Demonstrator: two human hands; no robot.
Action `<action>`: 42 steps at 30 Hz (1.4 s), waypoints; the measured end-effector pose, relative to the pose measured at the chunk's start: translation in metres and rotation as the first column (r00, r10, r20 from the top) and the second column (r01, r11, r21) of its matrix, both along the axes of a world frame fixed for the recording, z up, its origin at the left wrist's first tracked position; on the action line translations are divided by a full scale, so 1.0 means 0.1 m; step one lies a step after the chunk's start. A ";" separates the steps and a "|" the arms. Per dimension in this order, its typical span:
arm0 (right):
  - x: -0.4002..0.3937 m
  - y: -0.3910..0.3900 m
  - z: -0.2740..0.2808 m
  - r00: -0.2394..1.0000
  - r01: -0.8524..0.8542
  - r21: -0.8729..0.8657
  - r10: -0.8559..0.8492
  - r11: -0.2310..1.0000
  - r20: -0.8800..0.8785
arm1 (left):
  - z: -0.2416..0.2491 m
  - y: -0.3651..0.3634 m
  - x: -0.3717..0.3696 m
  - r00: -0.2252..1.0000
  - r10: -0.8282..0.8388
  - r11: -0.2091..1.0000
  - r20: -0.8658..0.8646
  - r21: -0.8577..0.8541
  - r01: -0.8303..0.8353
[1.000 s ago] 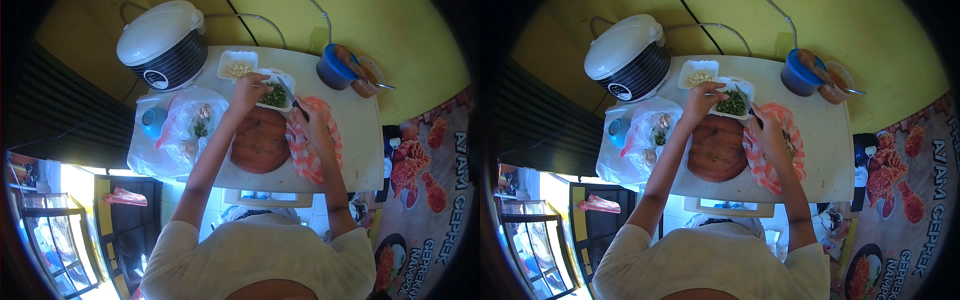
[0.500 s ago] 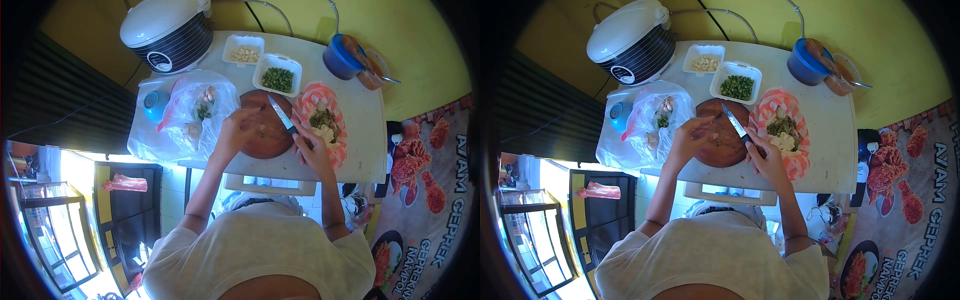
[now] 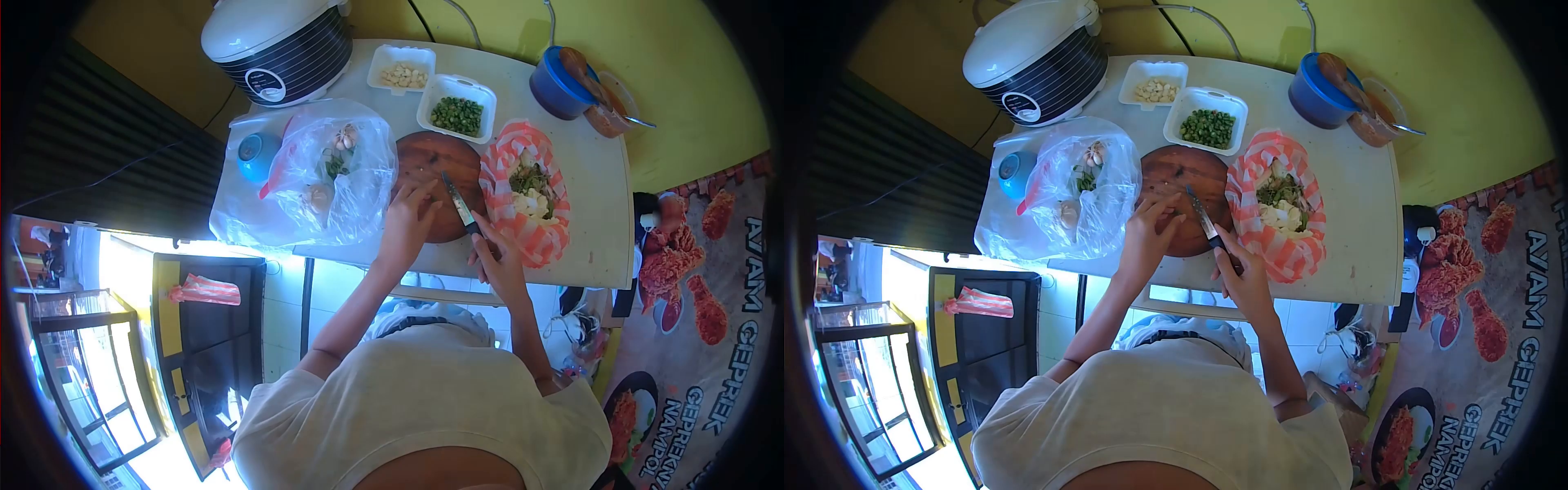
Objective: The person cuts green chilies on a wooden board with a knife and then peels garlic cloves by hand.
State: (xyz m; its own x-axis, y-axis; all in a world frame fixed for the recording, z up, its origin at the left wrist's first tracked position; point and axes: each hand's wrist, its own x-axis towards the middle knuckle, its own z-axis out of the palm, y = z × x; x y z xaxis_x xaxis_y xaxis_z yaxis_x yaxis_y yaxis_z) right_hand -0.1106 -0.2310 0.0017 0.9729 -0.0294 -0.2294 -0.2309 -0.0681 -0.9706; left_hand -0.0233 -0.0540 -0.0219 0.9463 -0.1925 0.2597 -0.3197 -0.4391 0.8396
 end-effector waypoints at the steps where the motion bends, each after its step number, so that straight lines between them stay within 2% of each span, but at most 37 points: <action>1: -0.01 0.01 -0.01 1.000 -0.011 -0.004 0.011 1.000 0.002 | -0.01 0.00 0.01 1.000 -0.010 0.999 0.012 -0.034 0.011; 8: 0.03 0.06 -0.04 0.999 -0.029 0.028 0.028 0.999 0.016 | 0.07 0.00 0.09 0.996 -0.078 0.995 0.048 -0.054 0.081; 11: 0.08 0.04 0.00 0.999 -0.035 0.041 0.034 0.999 0.016 | 0.13 0.01 0.17 0.990 -0.133 0.991 0.055 0.041 0.131; 13: 0.15 -0.03 0.02 0.999 -0.031 0.050 0.029 0.998 0.039 | 0.14 0.03 0.28 0.971 -0.233 0.968 0.047 0.105 0.227; 16: 0.28 -0.14 0.11 0.997 -0.015 -0.021 0.016 1.000 0.071 | 0.26 0.03 0.43 0.965 -0.258 0.964 0.044 0.081 0.254; 21: 0.62 -0.35 0.33 0.990 0.052 0.020 -0.054 0.998 0.126 | 0.52 -0.03 0.98 0.959 -0.276 0.961 0.060 0.027 0.275; 23: 0.81 -0.49 0.26 0.961 0.078 -0.110 -0.046 0.991 0.273 | 0.55 -0.09 1.28 0.950 -0.294 0.956 0.101 0.030 0.293; 25: 0.96 -0.58 0.26 0.970 0.072 -0.149 -0.035 0.986 0.240 | 0.44 -0.16 1.58 0.935 -0.349 0.937 0.057 -0.009 0.350; 27: 1.14 -0.64 0.21 0.937 0.055 -0.234 0.031 0.971 0.348 | 0.36 -0.16 1.73 0.928 -0.352 0.934 0.126 -0.020 0.357; 28: 1.20 -0.68 0.26 0.936 0.057 -0.234 0.029 0.971 0.350 | 0.38 -0.12 1.76 0.937 -0.322 0.946 0.133 0.075 0.315; 29: 1.25 -0.74 0.35 0.960 0.000 -0.284 0.079 0.959 0.269 | 0.40 -0.09 1.79 0.945 -0.294 0.948 0.144 0.168 0.269; 30: 1.31 -0.78 0.42 0.975 -0.059 -0.328 0.125 0.943 0.184 | 0.38 -0.06 1.81 0.943 -0.298 0.947 0.146 0.170 0.273; 31: 1.40 -0.82 0.42 0.975 -0.055 -0.326 0.121 0.944 0.185 | 0.33 -0.01 1.79 0.944 -0.246 0.951 0.220 0.245 0.190; 32: 1.50 -0.87 0.41 0.954 -0.143 -0.393 0.232 0.908 0.189 | 0.28 0.02 1.76 0.935 -0.196 0.945 0.296 0.311 0.100; 33: 1.58 -0.87 0.46 0.922 -0.226 -0.459 0.341 0.859 0.185 | 0.25 0.04 1.76 0.935 -0.197 0.945 0.296 0.311 0.101; 34: 1.63 -0.85 0.52 0.922 -0.227 -0.459 0.341 0.859 0.183 | 0.21 0.05 1.75 0.964 -0.174 0.959 0.203 0.256 0.119; 35: 1.68 -0.82 0.58 0.898 -0.280 -0.539 0.416 0.794 0.145 | 0.18 0.06 1.75 0.982 -0.154 0.971 0.107 0.199 0.131; 36: 1.73 -0.79 0.64 0.868 -0.330 -0.613 0.485 0.718 0.101 | 0.16 0.06 1.76 0.982 -0.153 0.971 0.106 0.199 0.130; 37: 1.78 -0.81 0.62 0.867 -0.332 -0.612 0.488 0.717 0.102 | 0.15 0.07 1.77 0.986 -0.154 0.977 0.071 0.161 0.141; 39: 1.88 -0.88 0.56 0.912 -0.352 -0.569 0.410 0.743 -0.028 | 0.14 0.09 1.80 0.988 -0.151 0.982 0.036 0.124 0.146; 42: 1.97 -1.02 0.61 0.924 -0.334 -0.543 0.380 0.771 -0.028 | 0.13 0.09 1.79 0.987 -0.157 0.979 0.045 0.142 0.150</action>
